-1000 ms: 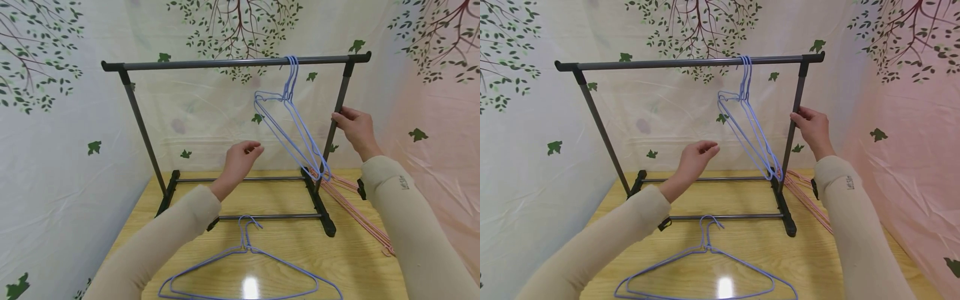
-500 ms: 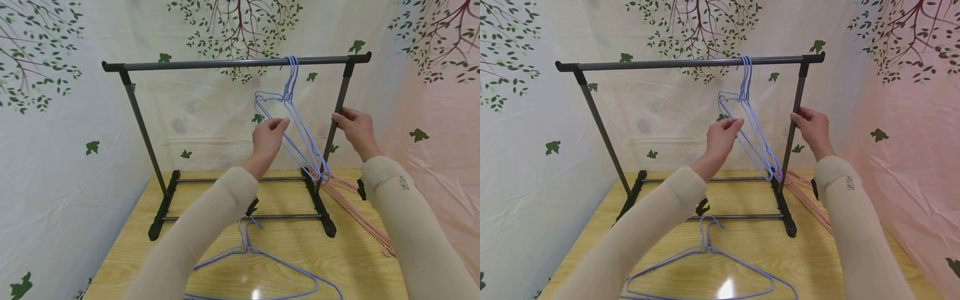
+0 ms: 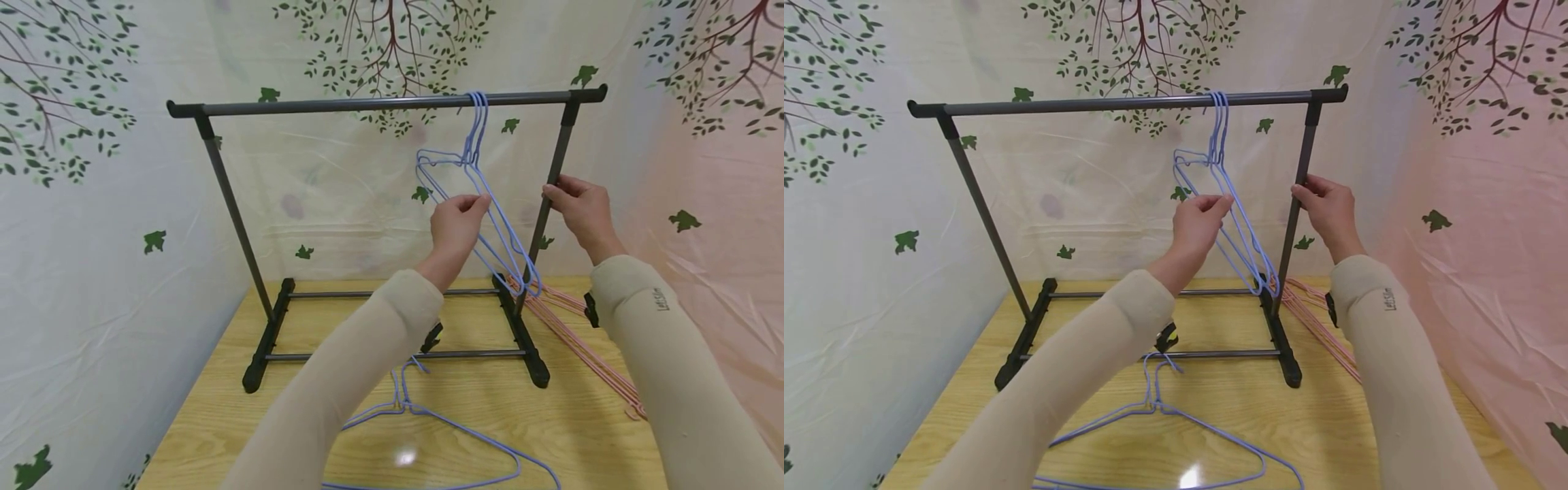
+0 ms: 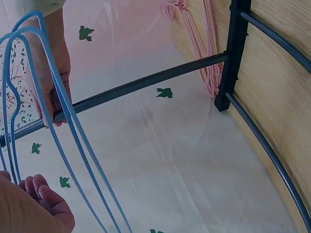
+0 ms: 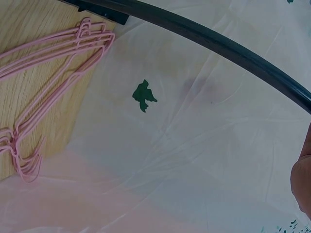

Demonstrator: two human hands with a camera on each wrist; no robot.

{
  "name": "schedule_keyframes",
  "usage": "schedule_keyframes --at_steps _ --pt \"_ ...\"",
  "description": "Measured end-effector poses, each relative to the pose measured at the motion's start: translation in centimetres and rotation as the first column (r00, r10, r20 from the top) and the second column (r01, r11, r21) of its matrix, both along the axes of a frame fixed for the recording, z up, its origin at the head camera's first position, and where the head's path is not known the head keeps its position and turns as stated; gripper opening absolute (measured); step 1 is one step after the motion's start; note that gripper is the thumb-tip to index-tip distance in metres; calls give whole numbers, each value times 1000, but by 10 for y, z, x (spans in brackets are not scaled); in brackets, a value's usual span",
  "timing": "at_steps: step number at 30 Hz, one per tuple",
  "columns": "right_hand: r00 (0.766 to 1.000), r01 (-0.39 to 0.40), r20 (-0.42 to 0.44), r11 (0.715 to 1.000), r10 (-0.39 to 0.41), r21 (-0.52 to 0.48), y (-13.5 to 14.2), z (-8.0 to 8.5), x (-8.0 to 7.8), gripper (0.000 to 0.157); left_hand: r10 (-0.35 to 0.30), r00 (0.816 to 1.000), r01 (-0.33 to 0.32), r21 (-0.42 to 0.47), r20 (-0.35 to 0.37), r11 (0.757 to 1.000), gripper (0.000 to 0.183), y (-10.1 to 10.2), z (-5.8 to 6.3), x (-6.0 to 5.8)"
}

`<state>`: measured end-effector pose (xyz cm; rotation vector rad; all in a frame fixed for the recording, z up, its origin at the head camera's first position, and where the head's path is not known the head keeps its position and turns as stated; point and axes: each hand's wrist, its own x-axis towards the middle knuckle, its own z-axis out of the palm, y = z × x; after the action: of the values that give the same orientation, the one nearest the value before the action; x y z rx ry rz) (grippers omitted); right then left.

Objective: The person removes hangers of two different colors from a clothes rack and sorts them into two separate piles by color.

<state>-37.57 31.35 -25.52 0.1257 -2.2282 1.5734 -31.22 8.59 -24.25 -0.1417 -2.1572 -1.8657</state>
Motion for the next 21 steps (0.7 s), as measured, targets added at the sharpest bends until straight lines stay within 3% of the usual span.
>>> schedule_keyframes --at_steps 9,21 --pt "1000 -6 -8 1000 6 -13 -1 0 0 57 22 1000 -22 -8 3 1000 19 -2 4 1" --pt "1000 13 28 1000 -13 -6 -2 1 2 60 43 994 -46 -36 -97 998 15 -15 12 1"
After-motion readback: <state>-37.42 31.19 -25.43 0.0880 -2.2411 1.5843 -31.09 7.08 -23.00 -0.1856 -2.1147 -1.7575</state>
